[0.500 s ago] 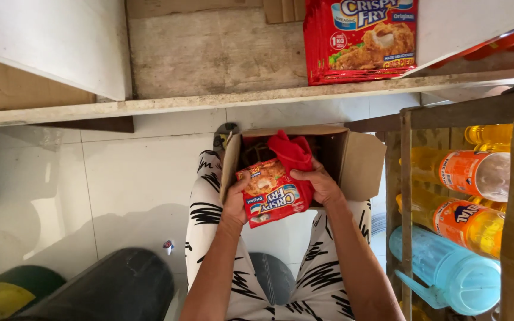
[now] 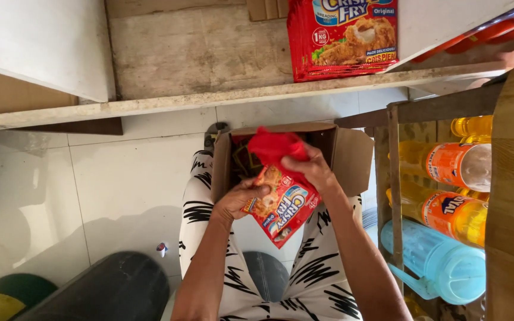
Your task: Transferring seasoning packets from a cardboard box onto grocery store shelves.
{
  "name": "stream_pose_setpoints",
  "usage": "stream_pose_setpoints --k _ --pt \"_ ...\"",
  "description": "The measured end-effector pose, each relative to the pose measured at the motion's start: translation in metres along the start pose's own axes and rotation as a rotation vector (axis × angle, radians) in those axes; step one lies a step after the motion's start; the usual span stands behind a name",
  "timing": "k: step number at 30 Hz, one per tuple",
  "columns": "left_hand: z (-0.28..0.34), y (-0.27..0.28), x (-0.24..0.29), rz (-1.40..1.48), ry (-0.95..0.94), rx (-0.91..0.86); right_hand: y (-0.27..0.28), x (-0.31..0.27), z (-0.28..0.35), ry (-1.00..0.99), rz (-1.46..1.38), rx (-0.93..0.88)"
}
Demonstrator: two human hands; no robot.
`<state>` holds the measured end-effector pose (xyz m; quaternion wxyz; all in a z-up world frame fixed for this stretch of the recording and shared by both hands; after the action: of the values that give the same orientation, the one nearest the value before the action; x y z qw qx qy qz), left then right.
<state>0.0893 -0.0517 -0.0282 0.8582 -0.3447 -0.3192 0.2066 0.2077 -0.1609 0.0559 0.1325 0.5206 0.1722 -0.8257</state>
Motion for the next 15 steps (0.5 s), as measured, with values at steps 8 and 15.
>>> stream_pose_setpoints --k 8,15 --pt "-0.009 0.033 0.033 0.391 -0.254 0.252 -0.003 -0.008 0.03 -0.168 -1.028 0.26" --pt "0.002 0.028 0.046 0.313 -0.321 0.266 0.034 0.058 0.012 -0.003 -0.509 0.333"
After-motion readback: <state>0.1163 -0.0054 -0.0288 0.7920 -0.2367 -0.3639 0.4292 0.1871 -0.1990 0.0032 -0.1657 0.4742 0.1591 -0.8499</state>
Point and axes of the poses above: each hand's wrist, its own z-axis away from the middle knuckle, its own y-axis out of the back of the hand, x = y × z, the point moved 10 cm from there along -z, towards the middle knuckle, and after that the axes turned 7 degrees about x, right-handed, at the moved point
